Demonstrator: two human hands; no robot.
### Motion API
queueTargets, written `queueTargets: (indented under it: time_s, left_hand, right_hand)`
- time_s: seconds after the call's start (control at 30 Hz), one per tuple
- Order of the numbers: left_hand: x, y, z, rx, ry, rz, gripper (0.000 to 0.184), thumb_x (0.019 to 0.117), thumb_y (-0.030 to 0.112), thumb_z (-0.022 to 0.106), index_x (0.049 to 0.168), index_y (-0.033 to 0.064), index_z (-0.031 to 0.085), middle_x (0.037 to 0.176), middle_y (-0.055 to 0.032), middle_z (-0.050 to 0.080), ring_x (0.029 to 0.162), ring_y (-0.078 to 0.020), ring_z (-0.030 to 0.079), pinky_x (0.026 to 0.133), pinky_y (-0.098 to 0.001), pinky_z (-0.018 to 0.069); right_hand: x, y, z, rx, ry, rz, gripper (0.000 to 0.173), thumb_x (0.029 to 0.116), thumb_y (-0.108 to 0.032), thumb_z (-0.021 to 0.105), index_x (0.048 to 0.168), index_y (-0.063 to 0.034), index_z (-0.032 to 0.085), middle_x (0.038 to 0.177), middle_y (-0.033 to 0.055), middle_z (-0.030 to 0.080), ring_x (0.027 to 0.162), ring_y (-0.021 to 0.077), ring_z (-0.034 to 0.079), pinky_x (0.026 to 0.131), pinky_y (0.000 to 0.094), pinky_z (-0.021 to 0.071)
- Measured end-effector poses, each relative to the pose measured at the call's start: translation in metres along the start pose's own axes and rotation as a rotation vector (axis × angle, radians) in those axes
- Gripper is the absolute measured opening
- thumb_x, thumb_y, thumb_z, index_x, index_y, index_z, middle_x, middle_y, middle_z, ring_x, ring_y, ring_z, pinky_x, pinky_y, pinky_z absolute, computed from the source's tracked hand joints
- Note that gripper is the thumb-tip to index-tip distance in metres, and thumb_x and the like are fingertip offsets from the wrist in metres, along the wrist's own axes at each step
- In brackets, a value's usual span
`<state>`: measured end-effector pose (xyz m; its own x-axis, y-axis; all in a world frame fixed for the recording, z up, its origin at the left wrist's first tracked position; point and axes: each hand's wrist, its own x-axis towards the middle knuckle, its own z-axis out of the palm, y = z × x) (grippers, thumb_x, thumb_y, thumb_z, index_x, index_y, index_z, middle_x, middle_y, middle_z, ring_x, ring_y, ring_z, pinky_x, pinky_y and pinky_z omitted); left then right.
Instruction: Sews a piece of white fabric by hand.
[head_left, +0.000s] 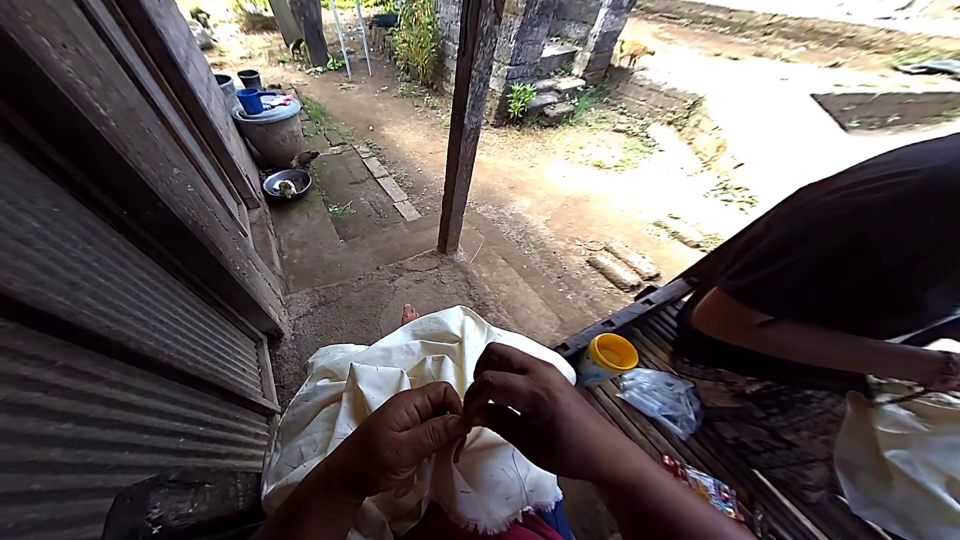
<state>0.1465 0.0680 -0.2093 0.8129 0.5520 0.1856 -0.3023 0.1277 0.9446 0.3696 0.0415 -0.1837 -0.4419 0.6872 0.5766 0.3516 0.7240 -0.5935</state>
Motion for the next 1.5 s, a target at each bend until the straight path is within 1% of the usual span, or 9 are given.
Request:
queueTargets:
  time_s: [0.2, 0.43, 0.57, 0.7, 0.87, 1.03, 1.17, 1.3, 1.5]
  left_hand:
    - [-0.001, 0.001, 0.008, 0.357, 0.163, 0.070, 0.011, 0.1037, 0.019, 0.057, 0.100, 0.0079, 0.058, 0.078, 0.0061, 0.057, 0.067, 0.0010, 0.054, 0.061, -0.0159, 0.0460]
    - [-0.011, -0.004, 0.008, 0.607, 0.406, 0.207, 0.014, 0.0953, 0.023, 0.072, 0.093, 0.0087, 0.075, 0.094, 0.0016, 0.065, 0.090, -0.0038, 0.062, 0.078, -0.0169, 0.0544]
    - [-0.012, -0.008, 0.006, 0.822, 0.560, 0.256, 0.018, 0.0947, 0.028, 0.072, 0.090, 0.0100, 0.075, 0.087, 0.0046, 0.063, 0.083, -0.0003, 0.060, 0.074, -0.0141, 0.0521]
    - [-0.011, -0.007, 0.011, 0.866, 0.466, 0.262, 0.025, 0.0965, 0.032, 0.070, 0.090, 0.0084, 0.074, 0.088, 0.0023, 0.061, 0.082, 0.0022, 0.058, 0.072, -0.0111, 0.0507]
    - [-0.009, -0.006, 0.010, 0.912, 0.496, 0.336, 0.018, 0.0958, 0.027, 0.071, 0.089, 0.0099, 0.074, 0.089, 0.0024, 0.062, 0.085, 0.0001, 0.059, 0.075, -0.0125, 0.0502]
    - [-0.013, -0.010, 0.010, 0.912, 0.451, 0.327, 0.025, 0.0983, 0.032, 0.068, 0.091, 0.0084, 0.073, 0.091, 0.0016, 0.060, 0.086, 0.0019, 0.058, 0.075, -0.0107, 0.0493]
    - [-0.010, -0.009, 0.009, 0.875, 0.454, 0.364, 0.018, 0.0963, 0.026, 0.071, 0.091, 0.0091, 0.074, 0.092, 0.0010, 0.062, 0.088, -0.0007, 0.060, 0.077, -0.0134, 0.0511]
    - [-0.010, -0.011, 0.007, 0.926, 0.515, 0.373, 0.019, 0.0950, 0.027, 0.072, 0.090, 0.0082, 0.073, 0.091, 0.0013, 0.060, 0.086, 0.0025, 0.058, 0.075, -0.0096, 0.0495]
    - [-0.007, -0.010, 0.008, 0.960, 0.586, 0.401, 0.009, 0.0875, 0.018, 0.075, 0.087, 0.0089, 0.074, 0.091, 0.0010, 0.062, 0.086, 0.0017, 0.060, 0.074, -0.0092, 0.0506]
  right_hand:
    - [-0.004, 0.002, 0.010, -0.129, 0.016, 0.046, 0.017, 0.1029, -0.022, 0.059, 0.091, -0.0113, 0.065, 0.088, 0.0021, 0.057, 0.081, 0.0082, 0.058, 0.069, 0.0207, 0.0501]
    - [-0.003, 0.017, 0.001, -0.048, 0.036, 0.110, 0.016, 0.1016, -0.021, 0.063, 0.097, -0.0078, 0.072, 0.089, 0.0015, 0.063, 0.083, 0.0029, 0.061, 0.075, 0.0149, 0.0513]
    - [-0.008, 0.014, 0.007, -0.179, -0.102, 0.111, 0.013, 0.0973, -0.019, 0.063, 0.091, -0.0104, 0.071, 0.081, 0.0027, 0.064, 0.073, 0.0119, 0.063, 0.064, 0.0277, 0.0539]
    - [-0.002, -0.001, 0.006, -0.176, -0.146, -0.096, 0.015, 0.1022, -0.016, 0.058, 0.093, -0.0099, 0.067, 0.080, 0.0040, 0.061, 0.076, 0.0146, 0.062, 0.067, 0.0265, 0.0525]
    - [-0.001, 0.007, 0.014, -0.204, -0.149, 0.124, 0.013, 0.0990, -0.014, 0.057, 0.092, -0.0083, 0.066, 0.080, 0.0049, 0.064, 0.069, 0.0154, 0.064, 0.059, 0.0318, 0.0538]
    - [0.000, -0.003, 0.008, -0.135, -0.161, -0.132, 0.015, 0.0994, -0.015, 0.059, 0.089, -0.0092, 0.068, 0.075, 0.0037, 0.063, 0.069, 0.0142, 0.062, 0.060, 0.0279, 0.0509]
    - [0.002, 0.000, 0.011, -0.281, -0.112, 0.124, 0.012, 0.0963, -0.015, 0.059, 0.090, -0.0089, 0.067, 0.078, 0.0048, 0.066, 0.067, 0.0164, 0.066, 0.056, 0.0344, 0.0539]
    - [0.004, -0.003, 0.007, -0.175, -0.192, -0.110, 0.014, 0.0986, -0.015, 0.059, 0.088, -0.0095, 0.067, 0.075, 0.0035, 0.063, 0.067, 0.0145, 0.062, 0.057, 0.0287, 0.0509]
    - [0.006, -0.001, 0.009, -0.325, -0.166, 0.067, 0.014, 0.0956, -0.017, 0.059, 0.085, -0.0103, 0.067, 0.073, 0.0036, 0.064, 0.064, 0.0170, 0.065, 0.052, 0.0347, 0.0515]
